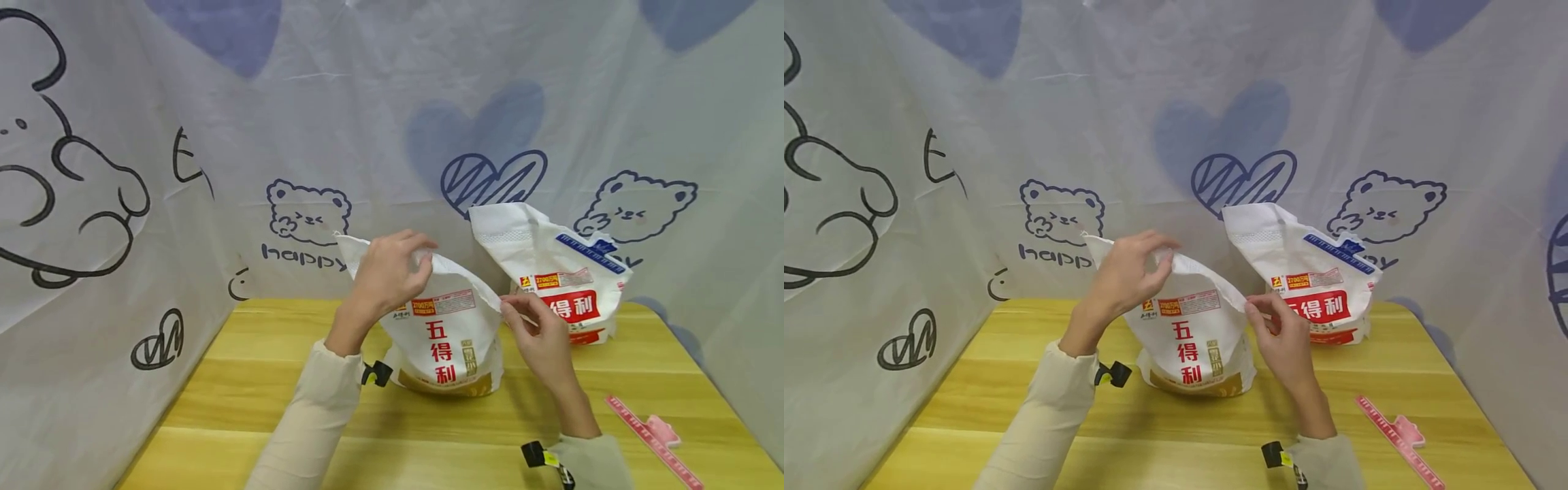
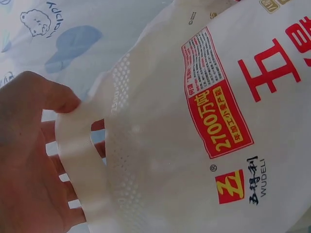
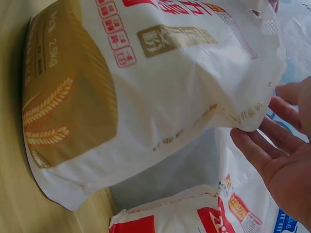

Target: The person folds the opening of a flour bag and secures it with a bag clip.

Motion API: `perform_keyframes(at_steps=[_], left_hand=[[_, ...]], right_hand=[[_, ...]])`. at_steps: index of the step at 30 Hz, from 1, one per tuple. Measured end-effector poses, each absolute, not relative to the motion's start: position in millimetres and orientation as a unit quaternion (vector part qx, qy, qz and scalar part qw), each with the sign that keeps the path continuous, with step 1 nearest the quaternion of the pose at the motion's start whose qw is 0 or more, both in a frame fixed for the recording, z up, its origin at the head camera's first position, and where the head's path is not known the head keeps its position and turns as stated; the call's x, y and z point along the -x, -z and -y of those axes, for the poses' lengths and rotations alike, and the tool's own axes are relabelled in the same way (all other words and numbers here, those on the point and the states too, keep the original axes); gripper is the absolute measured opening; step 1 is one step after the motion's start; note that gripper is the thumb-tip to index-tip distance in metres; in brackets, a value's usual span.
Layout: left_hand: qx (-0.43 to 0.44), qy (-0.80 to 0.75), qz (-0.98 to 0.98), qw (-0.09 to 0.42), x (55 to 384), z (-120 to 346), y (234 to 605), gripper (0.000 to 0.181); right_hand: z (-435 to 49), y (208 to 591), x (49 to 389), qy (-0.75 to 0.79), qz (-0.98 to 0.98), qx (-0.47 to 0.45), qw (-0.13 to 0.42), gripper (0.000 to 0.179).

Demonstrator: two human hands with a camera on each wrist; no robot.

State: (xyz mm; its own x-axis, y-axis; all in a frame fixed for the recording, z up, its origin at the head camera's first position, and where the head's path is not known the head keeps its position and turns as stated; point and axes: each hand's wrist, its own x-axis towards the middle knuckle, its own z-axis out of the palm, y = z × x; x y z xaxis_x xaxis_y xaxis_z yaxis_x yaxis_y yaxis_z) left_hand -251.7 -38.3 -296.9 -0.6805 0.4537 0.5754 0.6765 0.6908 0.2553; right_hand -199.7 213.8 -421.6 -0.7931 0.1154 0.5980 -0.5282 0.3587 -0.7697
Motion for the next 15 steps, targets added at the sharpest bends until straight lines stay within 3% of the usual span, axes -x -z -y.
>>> perform_keyframes(at_steps=[8, 15], left_hand=[[0.311, 0.235, 0.889, 0.239, 253.4, 42.7, 297.1, 0.025], [0.307, 0.260, 0.879, 0.257, 256.2, 38.2, 299.3, 0.017]], right_hand=[[-209.1, 424.8, 204.8, -0.562, 0.765, -0.098, 0.300, 0.025], [-207.0, 430.7, 208.0, -0.530, 0.775, -0.114, 0.326, 0.019]])
